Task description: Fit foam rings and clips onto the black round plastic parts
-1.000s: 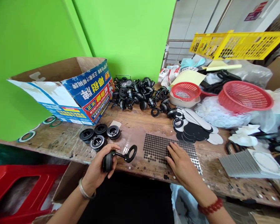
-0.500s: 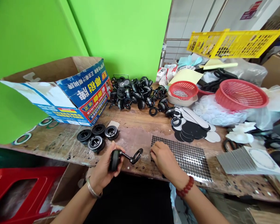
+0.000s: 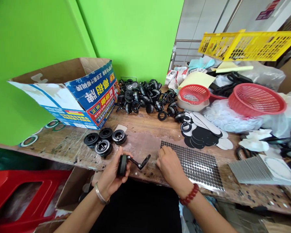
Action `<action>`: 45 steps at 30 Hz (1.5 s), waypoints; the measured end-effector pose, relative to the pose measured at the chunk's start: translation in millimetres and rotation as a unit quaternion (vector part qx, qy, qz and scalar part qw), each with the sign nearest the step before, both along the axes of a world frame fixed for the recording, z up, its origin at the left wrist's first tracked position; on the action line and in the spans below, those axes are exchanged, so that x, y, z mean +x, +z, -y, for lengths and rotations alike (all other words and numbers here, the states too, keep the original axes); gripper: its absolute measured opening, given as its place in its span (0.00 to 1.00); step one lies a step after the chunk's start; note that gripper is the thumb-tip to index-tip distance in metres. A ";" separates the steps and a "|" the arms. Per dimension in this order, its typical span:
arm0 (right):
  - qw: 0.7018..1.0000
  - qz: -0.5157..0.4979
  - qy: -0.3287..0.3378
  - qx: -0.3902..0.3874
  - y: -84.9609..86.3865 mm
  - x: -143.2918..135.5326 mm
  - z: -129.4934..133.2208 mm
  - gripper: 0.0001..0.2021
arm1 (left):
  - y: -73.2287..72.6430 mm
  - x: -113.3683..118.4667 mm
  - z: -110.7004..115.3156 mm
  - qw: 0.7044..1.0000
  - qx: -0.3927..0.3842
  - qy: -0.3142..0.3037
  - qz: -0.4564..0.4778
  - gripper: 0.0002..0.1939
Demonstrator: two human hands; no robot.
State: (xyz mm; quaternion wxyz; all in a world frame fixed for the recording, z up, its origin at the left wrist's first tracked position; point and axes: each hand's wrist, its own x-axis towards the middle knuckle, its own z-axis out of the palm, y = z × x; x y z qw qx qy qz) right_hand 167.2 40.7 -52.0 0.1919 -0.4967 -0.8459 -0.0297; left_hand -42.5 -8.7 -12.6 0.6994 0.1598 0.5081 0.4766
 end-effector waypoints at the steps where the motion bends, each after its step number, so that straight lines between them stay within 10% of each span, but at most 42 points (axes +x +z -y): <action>1: 0.999 -0.051 -0.001 0.008 5.2 -1.7 1.7 0.09 | -0.3 0.5 0.9 1.000 0.004 -0.002 -0.010 0.33; 8: 0.948 -0.302 0.095 -0.041 49.1 -43.4 22.5 0.07 | -1.0 10.2 6.6 0.998 0.023 -0.019 -0.049 0.35; 29: 0.966 -0.139 0.214 0.031 36.2 -42.1 57.7 0.16 | -13.3 12.5 17.0 0.999 -0.029 -0.034 -0.014 0.35; 36: 0.973 -0.166 0.156 -0.018 37.4 -18.3 48.9 0.16 | -3.5 9.8 12.6 0.997 0.004 -0.064 -0.031 0.32; 41: 0.989 -0.148 -0.021 0.002 13.2 14.9 8.3 0.09 | -0.9 6.8 6.6 0.998 0.018 -0.053 0.006 0.29; 45: 0.997 -0.071 -0.035 -0.008 -5.9 16.9 -8.3 0.09 | -2.4 7.2 1.7 0.999 0.013 -0.034 0.023 0.28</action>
